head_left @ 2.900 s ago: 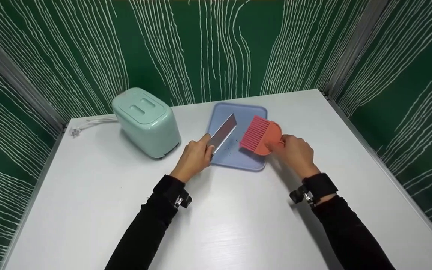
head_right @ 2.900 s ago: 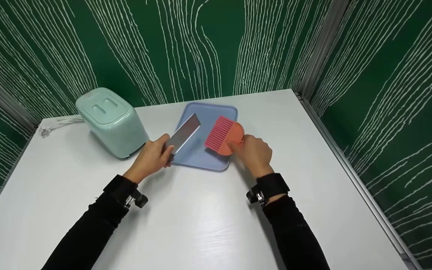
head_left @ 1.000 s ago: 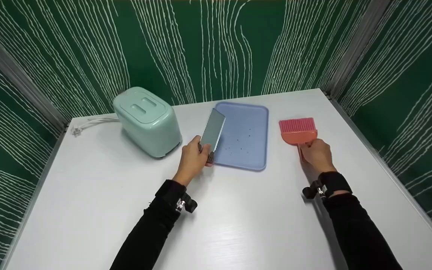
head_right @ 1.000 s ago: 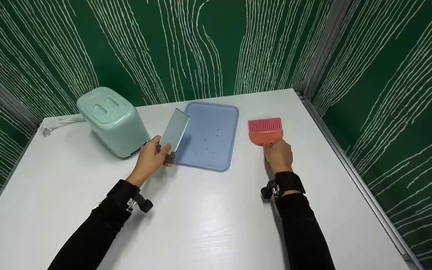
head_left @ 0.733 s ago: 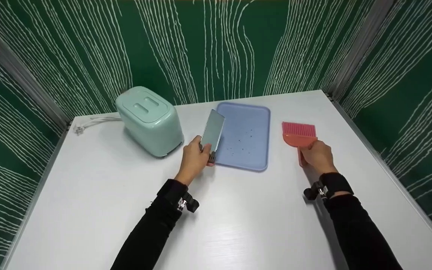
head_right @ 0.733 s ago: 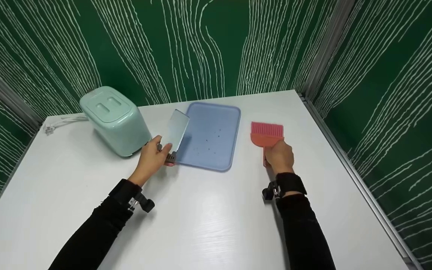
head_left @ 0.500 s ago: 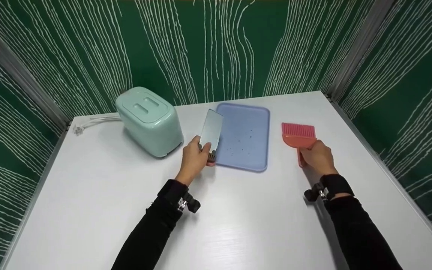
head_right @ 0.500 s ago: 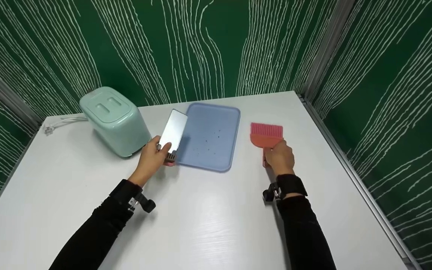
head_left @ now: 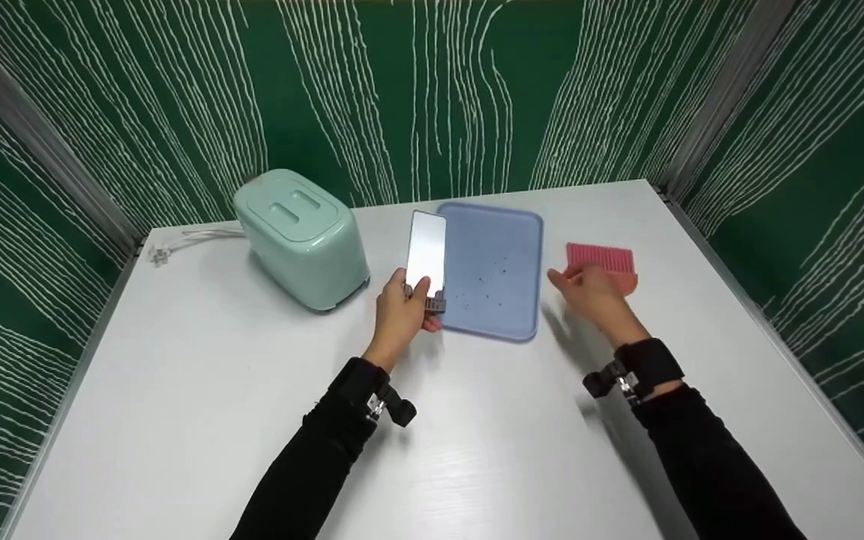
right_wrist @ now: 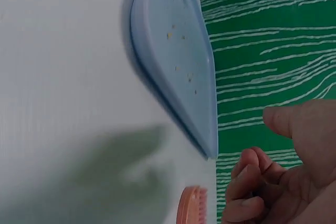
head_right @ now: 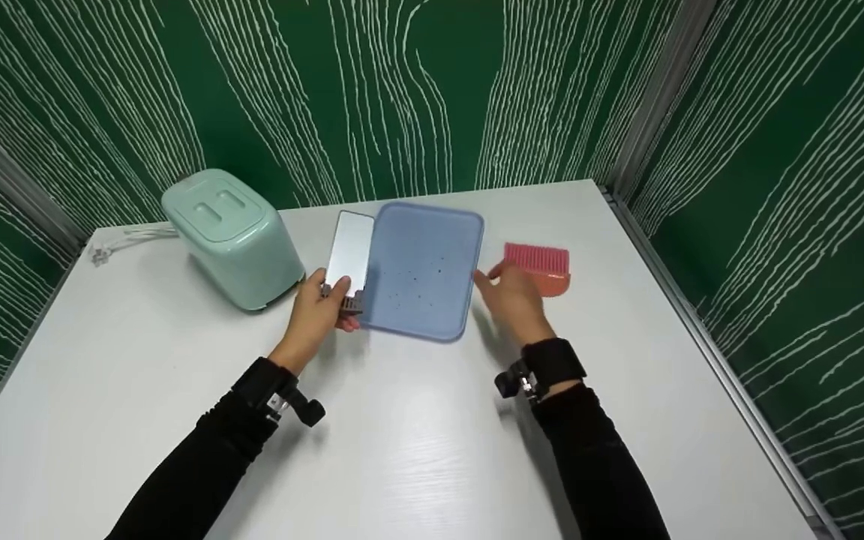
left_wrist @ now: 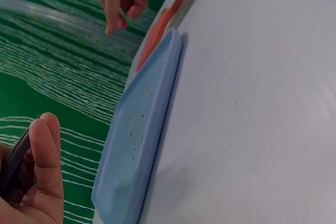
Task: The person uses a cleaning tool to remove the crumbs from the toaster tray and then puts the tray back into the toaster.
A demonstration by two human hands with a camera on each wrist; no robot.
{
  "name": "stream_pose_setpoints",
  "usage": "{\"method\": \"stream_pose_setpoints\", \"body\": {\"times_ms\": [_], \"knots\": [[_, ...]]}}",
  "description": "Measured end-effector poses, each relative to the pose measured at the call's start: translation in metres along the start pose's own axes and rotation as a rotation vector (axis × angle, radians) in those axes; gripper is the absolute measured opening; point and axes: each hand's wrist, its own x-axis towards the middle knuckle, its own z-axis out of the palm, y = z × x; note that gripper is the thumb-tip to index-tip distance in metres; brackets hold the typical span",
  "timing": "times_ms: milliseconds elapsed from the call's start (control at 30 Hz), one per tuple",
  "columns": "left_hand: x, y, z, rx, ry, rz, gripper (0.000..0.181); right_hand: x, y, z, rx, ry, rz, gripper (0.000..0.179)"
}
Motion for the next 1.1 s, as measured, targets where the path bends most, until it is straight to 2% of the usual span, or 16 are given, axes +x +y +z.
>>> {"method": "stream_pose_setpoints", "body": {"times_ms": [100,233,433,667,833,1100], "knots": [[0.000,0.000,0.005,-0.030,-0.011,-0.019,0.026,-0.003,-0.016,0.015,-0.020,-0.008,-0.096,0.064],[-0.002,-0.001,0.011,-0.073,-0.012,-0.037,0.032,-0.007,-0.032,0.036,-0.004,-0.057,-0.165,0.066],[-0.003,-0.003,0.021,-0.138,-0.016,-0.044,0.041,-0.013,-0.054,0.060,0.039,-0.125,-0.206,0.068],[-0.005,-0.006,0.033,-0.216,-0.014,-0.041,0.049,-0.019,-0.074,0.079,0.100,-0.144,-0.250,0.061],[-0.008,-0.007,0.043,-0.200,0.017,-0.019,0.045,-0.023,-0.084,0.091,0.113,-0.106,-0.274,0.053],[-0.013,-0.006,0.056,-0.127,0.064,0.027,0.038,-0.026,-0.089,0.104,0.097,0.039,-0.308,0.046]]}}
